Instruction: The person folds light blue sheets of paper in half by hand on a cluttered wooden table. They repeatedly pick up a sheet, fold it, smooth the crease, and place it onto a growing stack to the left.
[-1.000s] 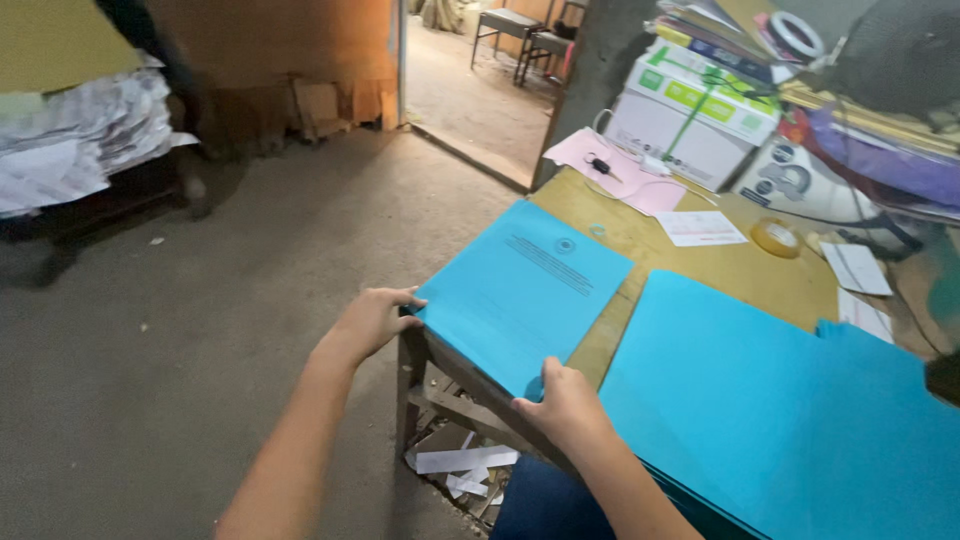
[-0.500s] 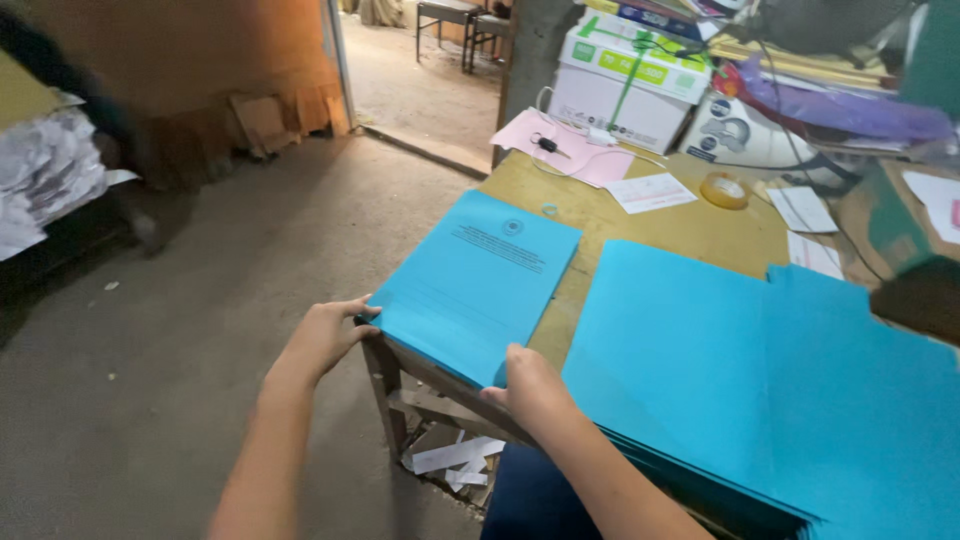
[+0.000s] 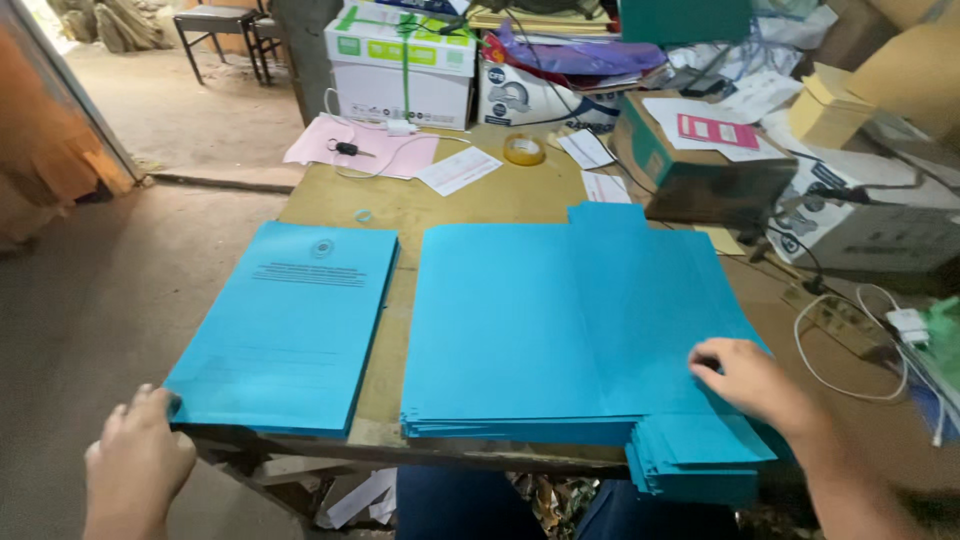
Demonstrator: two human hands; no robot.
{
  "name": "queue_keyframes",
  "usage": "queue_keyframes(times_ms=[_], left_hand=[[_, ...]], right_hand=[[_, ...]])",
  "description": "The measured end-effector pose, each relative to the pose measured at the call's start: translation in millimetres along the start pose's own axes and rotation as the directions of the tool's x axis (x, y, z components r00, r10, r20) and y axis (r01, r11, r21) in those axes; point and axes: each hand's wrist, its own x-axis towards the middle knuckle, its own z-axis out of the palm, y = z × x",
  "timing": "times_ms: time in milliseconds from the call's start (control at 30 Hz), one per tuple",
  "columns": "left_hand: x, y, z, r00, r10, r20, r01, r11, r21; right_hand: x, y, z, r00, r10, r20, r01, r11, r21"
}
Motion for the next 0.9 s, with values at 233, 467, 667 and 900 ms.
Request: queue_keyframes(times_ms=[233,467,667,900], left_hand=[[-103,191,23,0.623,0.576,-0.530,-0.630,0.771,0.097],[-200,373,99,0.053,0.991,-0.121,-0.989,0.035,-0.146],[-212,399,96,0.032,0.993,0.115,-0.980,0.054,-0.191],[-208,395,93,0.050,0.974,0.219,-0.931,0.125,-0.343]], right_hand=[[-39,65,26,0.991,-0.046,0.126,0.030,0.992,0.125],[-40,55,32,0.978,-0.209,0.024,0.206,0.974,0.093],[-78,63,16,0.940,-0.285,0.187,0.209,0.916,0.343],[-80,73,26,0.921,-0.356,0.161,0.274,0.881,0.385]])
